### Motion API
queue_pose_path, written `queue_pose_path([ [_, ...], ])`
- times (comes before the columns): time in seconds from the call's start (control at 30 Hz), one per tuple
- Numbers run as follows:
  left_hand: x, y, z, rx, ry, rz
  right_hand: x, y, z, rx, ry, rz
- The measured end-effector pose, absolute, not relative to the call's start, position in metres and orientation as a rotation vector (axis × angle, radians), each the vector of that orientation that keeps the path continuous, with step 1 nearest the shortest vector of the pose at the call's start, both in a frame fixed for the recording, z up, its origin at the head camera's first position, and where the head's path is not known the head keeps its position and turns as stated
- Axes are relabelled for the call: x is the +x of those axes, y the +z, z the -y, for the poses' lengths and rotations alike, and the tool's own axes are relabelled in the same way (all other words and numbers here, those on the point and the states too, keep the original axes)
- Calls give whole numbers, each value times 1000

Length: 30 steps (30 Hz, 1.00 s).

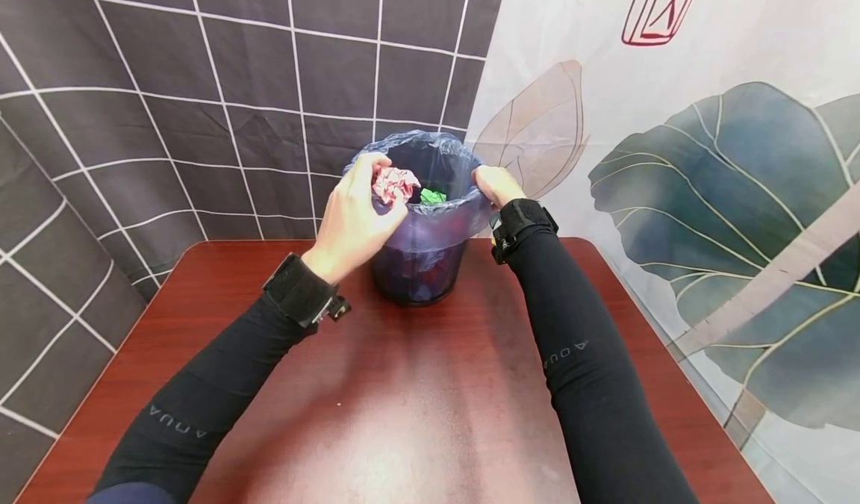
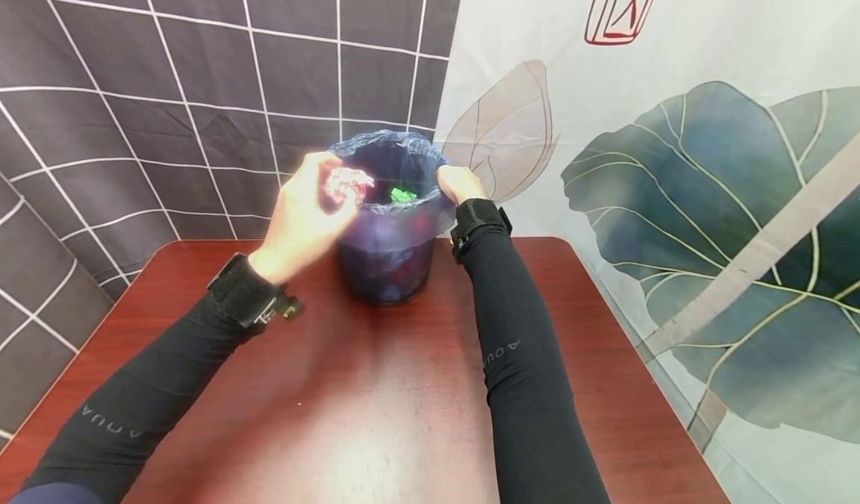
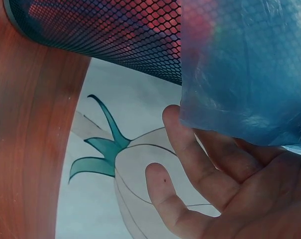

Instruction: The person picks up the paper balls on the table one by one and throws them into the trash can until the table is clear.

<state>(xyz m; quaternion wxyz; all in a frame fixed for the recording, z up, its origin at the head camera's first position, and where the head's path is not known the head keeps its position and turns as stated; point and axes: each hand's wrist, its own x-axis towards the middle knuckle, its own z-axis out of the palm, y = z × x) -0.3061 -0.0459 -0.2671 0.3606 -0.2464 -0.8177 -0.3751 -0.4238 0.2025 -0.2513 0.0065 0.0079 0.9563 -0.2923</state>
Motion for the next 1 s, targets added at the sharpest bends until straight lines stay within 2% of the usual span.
queue_pose_path([
  [0.4, -332, -266, 45, -574, -948, 2324, -427, -254, -187, 46, -1000, -2940],
  [0.7, -325, -272, 59, -557, -935, 2273, -432, -256, -180, -3, -1014, -2940],
  [1.0, -321, -281, 66, -572, -860, 2303, -432, -253, -194, 96, -1057, -2944],
])
